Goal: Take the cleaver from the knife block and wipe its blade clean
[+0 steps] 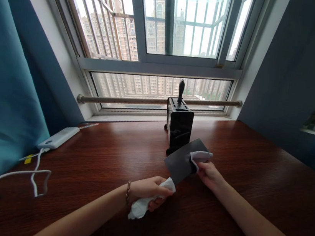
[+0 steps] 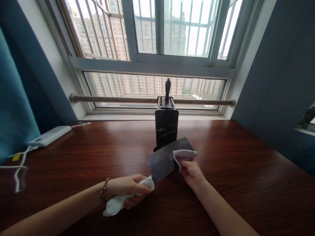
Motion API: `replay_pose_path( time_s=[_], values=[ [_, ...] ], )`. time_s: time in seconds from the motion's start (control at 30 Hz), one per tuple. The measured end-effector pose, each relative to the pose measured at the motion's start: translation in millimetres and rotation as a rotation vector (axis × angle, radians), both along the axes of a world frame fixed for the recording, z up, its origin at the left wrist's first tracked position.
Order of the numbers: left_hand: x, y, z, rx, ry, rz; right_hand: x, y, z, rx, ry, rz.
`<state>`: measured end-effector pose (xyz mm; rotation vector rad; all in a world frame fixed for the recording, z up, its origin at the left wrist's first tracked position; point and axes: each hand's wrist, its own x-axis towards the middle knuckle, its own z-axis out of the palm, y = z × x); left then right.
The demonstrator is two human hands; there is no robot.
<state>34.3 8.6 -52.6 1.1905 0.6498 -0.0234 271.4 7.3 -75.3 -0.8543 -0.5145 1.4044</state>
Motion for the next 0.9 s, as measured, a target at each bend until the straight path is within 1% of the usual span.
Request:
replay_pose_path(
  time_s=[0.17,0.27,0.33,0.47,0.53,0.63,0.77,0.9],
  values=[
    [-7,3,0.5,-0.014,0.004,-0.023,23,9,7.8,-0.045,-0.018,-0.103],
    [-10,8,1.1,-0.032,0.005,-0.055,35,15,4.1,-0.066,-0.021,-0.17],
    [-12,11,1.2,-0.035,-0.001,-0.079,39,17,-0.6,-0.065,-0.016,-0.185],
    [-14,14,0.8,-0.022,-0.024,-0.138,37,16,-6.7,-0.052,0.006,-0.135],
    [-15,13,0.3,-0.023,-0.044,-0.155,34,14,-6.7,-0.049,0.013,-0.107],
    [-16,12,-0.3,-0.048,-0.07,-0.148,32,12,-4.7,-0.028,0.018,-0.085],
    [-17,12,-1.9,-0.105,-0.08,-0.127,31,11,-2.9,-0.03,0.018,-0.101],
    [-16,17,-7.4,-0.159,-0.052,-0.12,28,11,-1.2,-0.039,0.03,-0.143]
  ],
)
